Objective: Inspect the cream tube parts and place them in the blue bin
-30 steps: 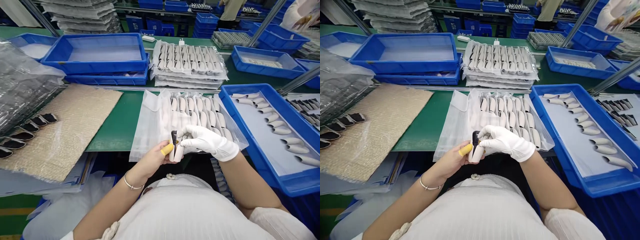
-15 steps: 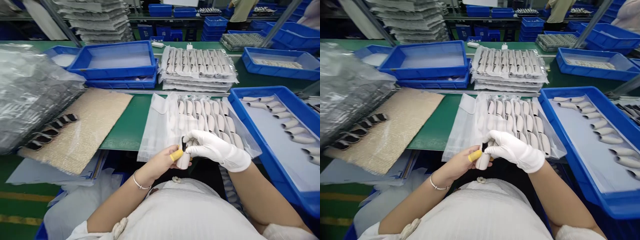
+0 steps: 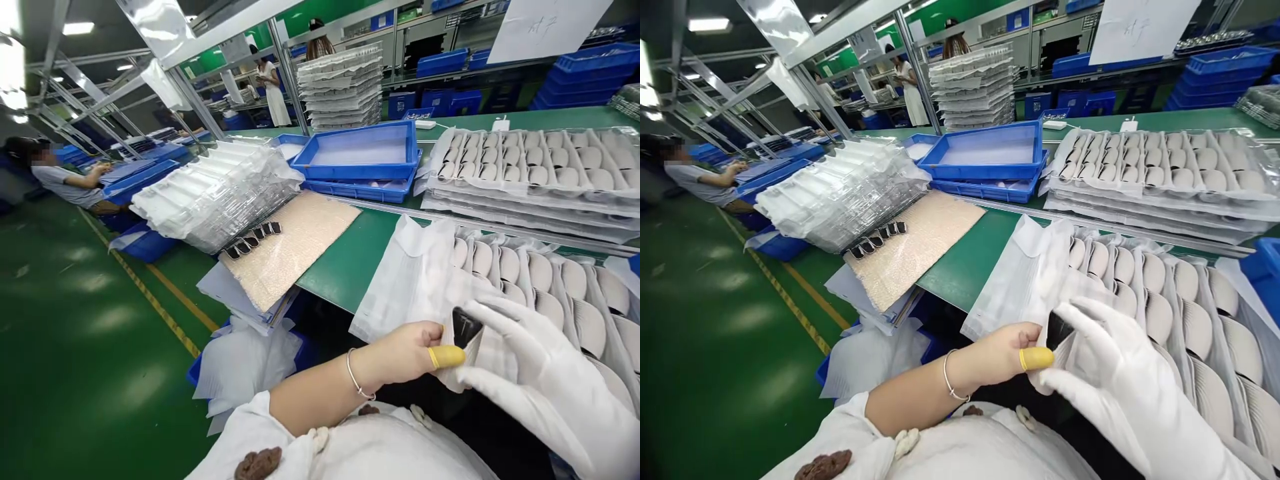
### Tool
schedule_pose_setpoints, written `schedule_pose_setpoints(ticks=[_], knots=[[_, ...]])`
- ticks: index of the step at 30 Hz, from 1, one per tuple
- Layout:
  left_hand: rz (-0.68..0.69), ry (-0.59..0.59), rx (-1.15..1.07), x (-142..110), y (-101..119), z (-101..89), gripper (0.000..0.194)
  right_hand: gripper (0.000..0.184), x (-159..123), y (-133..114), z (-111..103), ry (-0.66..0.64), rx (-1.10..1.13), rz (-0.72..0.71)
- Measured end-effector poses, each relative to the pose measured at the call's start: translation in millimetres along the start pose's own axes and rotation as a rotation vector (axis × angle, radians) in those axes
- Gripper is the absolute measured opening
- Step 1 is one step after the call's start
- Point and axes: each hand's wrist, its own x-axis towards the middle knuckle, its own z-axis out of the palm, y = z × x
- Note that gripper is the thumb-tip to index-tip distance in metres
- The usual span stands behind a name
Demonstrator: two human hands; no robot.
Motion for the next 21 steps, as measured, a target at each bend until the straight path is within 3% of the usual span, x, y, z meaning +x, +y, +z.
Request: schedule_pose_setpoints(ticks=[4, 10, 16, 21], knots=[[0.037, 0.021, 0.016, 1, 7, 0.1, 0.063, 0.086, 4, -2, 11, -0.101, -0.161, -0.161], [0.008, 0.001, 0.015, 12, 7, -4.5, 0.060, 0.096, 5, 5, 21, -0.115, -0.110, -0.114], [-0.004, 0.007, 0.125, 18, 13, -9.0, 0.043, 0.078, 13, 5, 26, -0.052, -0.111, -0.074], [0.010, -0.004, 0.135, 12, 17, -13.7, 0.058, 0.064, 18, 13, 39, 0.052, -0.127, -0.114]])
